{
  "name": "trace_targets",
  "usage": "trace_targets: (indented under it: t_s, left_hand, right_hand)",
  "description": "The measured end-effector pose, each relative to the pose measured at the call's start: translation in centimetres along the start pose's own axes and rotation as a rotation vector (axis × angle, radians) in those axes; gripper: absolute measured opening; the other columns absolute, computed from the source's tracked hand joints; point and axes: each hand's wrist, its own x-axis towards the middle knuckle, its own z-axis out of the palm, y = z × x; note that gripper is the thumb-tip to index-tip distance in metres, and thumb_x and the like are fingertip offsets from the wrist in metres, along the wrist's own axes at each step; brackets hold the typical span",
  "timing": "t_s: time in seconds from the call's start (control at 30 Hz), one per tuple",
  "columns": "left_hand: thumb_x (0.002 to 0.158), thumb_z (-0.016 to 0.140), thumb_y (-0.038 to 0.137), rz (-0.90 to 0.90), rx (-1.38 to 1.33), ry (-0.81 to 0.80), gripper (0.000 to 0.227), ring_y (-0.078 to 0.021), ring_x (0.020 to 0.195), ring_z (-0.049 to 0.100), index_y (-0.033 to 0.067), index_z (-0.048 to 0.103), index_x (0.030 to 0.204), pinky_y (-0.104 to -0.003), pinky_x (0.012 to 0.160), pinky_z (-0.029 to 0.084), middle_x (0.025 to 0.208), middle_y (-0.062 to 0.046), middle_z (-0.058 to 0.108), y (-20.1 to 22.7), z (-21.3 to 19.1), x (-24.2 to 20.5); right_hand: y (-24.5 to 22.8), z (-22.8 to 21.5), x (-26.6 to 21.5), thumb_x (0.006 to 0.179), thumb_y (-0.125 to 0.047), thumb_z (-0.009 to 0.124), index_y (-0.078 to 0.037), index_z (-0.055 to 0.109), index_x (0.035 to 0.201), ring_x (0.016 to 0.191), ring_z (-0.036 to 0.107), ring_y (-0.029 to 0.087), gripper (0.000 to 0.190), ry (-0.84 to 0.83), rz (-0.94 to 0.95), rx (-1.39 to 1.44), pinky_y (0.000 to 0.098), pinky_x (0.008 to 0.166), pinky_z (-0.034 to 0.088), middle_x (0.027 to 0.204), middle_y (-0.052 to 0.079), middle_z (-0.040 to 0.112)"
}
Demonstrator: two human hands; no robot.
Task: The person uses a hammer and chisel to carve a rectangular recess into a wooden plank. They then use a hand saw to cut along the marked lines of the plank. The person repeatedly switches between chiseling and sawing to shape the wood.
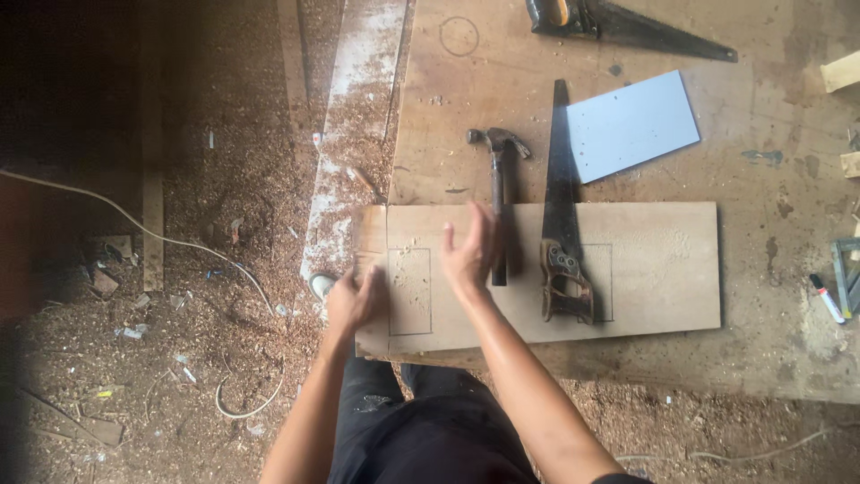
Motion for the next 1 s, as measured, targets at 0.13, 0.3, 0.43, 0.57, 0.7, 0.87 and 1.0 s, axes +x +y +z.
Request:
trace_targets:
  t_s: [0.13, 0.3, 0.43, 0.57, 0.7, 0.87, 1.0]
  left_hand:
    - [0.098, 0.059, 0.054, -0.012, -0.036, 0.046, 0.068, -0.0416, 0.087, 0.074, -0.0070, 0.061, 0.127, -0.050, 0.080, 0.058, 0.098, -0.033, 0.071, 1.4, -0.4, -0.9]
    - [0.100, 0.059, 0.054, -0.035, -0.006, 0.063, 0.061, -0.0427, 0.083, 0.073, -0.0059, 0.072, 0.106, -0.050, 0.082, 0.054, 0.090, -0.031, 0.072, 2.3, -1.3, -1.3]
    - [0.098, 0.058, 0.056, 0.042, -0.002, 0.124, 0.061, -0.0443, 0.086, 0.073, -0.0031, 0.073, 0.105, -0.050, 0.083, 0.055, 0.090, -0.031, 0.073, 2.2, -3.4, 0.5]
    - [0.098, 0.057, 0.056, 0.023, -0.015, 0.137, 0.062, -0.0472, 0.090, 0.071, -0.0034, 0.071, 0.108, -0.052, 0.082, 0.053, 0.093, -0.031, 0.072, 1.3, -4.7, 0.3]
    - [0.094, 0.061, 0.059, 0.009, -0.047, 0.092, 0.067, -0.0478, 0.092, 0.070, -0.0060, 0.069, 0.110, -0.051, 0.084, 0.054, 0.092, -0.034, 0.070, 0.8, -4.6, -1.3]
    - [0.084, 0.071, 0.061, 0.033, -0.126, 0.054, 0.071, -0.0415, 0.091, 0.074, -0.0058, 0.072, 0.109, -0.048, 0.085, 0.056, 0.093, -0.030, 0.074, 0.7, -5.0, -2.7]
    - [0.070, 0.087, 0.056, 0.062, -0.093, 0.021, 0.073, -0.0360, 0.089, 0.077, -0.0082, 0.073, 0.102, -0.043, 0.082, 0.060, 0.094, -0.027, 0.075, 1.5, -5.9, -3.0]
  right_hand:
    - [2.9, -3.4, 2.0, 0.086, -0.038, 0.077, -0.006, 0.053, 0.126, 0.115, 0.059, 0.032, 0.056, -0.267, 0.455, -0.275, 0.0449, 0.099, 0.048, 0.117, 0.016, 0.061]
    - [7.6, -2.3, 2.7, 0.082, -0.043, 0.079, -0.004, 0.053, 0.122, 0.107, 0.061, 0.039, 0.062, -0.306, 0.418, -0.285, 0.0509, 0.087, 0.050, 0.112, 0.018, 0.060]
    - [10.5, -0.9, 3.6, 0.099, -0.043, 0.074, -0.008, 0.059, 0.117, 0.086, 0.068, 0.037, 0.043, -0.577, 0.470, -0.295, 0.0496, 0.080, 0.052, 0.084, 0.010, 0.062]
    - [9.1, -0.3, 2.6, 0.095, -0.020, 0.071, -0.009, 0.057, 0.104, 0.057, 0.055, 0.014, 0.020, -0.524, 0.988, 0.866, 0.0349, 0.052, 0.051, 0.074, -0.001, 0.054]
    - [3.4, -1.5, 1.2, 0.101, -0.022, 0.064, -0.011, 0.052, 0.097, 0.045, 0.046, 0.012, 0.017, -0.484, 0.885, 0.824, 0.0306, 0.039, 0.037, 0.063, -0.001, 0.048]
    - [-3.4, -5.7, 1.6, 0.107, -0.028, 0.058, -0.010, 0.055, 0.103, 0.051, 0.054, 0.011, 0.019, -0.412, 0.298, 0.352, 0.0290, 0.043, 0.041, 0.065, -0.001, 0.055]
    - [-5.8, -7.3, 2.0, 0.110, -0.025, 0.054, -0.007, 0.052, 0.107, 0.053, 0.057, 0.012, 0.018, -0.193, -0.146, 0.245, 0.0286, 0.045, 0.043, 0.069, 0.001, 0.057]
